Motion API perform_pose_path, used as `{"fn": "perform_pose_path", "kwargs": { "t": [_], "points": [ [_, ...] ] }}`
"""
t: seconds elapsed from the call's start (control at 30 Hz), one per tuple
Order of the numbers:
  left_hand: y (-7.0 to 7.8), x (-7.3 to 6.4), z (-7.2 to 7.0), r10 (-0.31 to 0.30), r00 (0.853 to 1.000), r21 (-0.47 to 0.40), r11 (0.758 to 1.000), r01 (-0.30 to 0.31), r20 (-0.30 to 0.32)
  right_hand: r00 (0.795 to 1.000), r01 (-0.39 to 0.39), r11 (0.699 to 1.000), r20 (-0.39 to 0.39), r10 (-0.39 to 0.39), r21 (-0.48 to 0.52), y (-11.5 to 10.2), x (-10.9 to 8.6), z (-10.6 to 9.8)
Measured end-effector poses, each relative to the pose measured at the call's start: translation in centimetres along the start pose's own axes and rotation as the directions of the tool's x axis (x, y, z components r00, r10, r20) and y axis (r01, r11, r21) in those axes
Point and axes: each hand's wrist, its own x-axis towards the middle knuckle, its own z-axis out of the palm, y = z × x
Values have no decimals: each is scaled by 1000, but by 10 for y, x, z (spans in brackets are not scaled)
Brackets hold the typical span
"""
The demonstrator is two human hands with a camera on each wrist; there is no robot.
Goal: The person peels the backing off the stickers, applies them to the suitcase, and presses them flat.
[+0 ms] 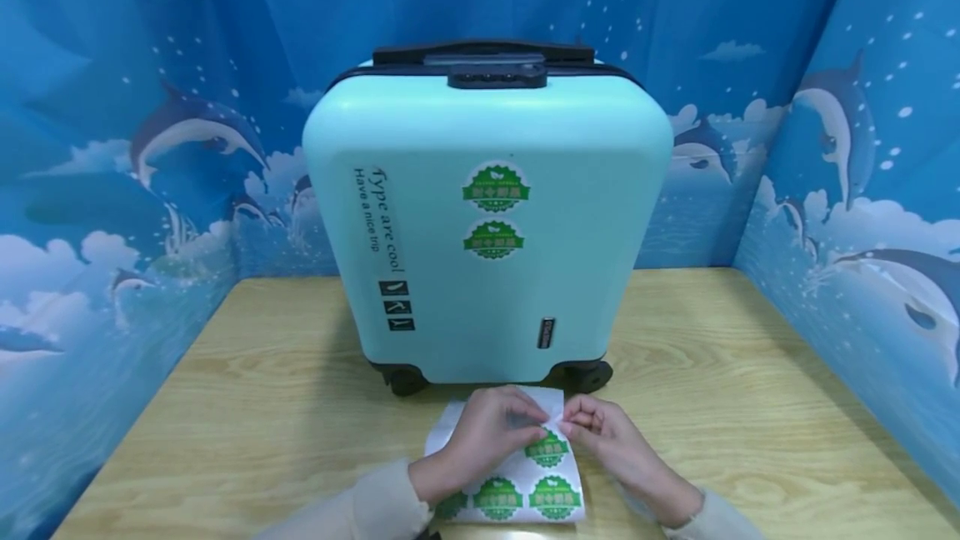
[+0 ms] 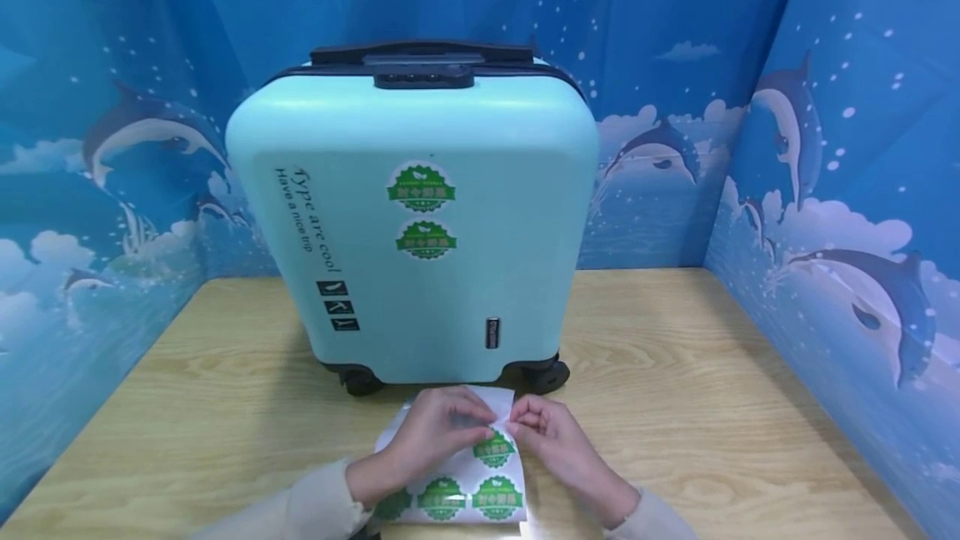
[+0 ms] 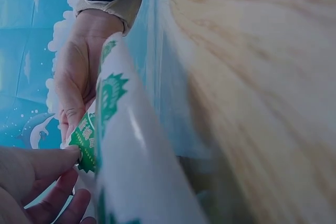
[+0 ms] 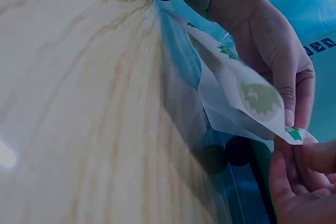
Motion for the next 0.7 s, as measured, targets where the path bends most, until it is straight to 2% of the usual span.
{"fn": "perform_pose_path", "kwargs": {
  "t": [0.23,0.5,0.7],
  "points": [
    [0,1,0,-39,999,-3,999,40,11,1000,-24,1000,13,24,20,1,0,0],
    [-1,2,0,-29,1000,3,1000,29,2,998,-56,997,15,56,58,-1,-1,0],
    [-1,2,-1,-33,999,-1,999,33,-1,991,-126,989,-36,129,72,-2,-1,-1]
  ]
}}
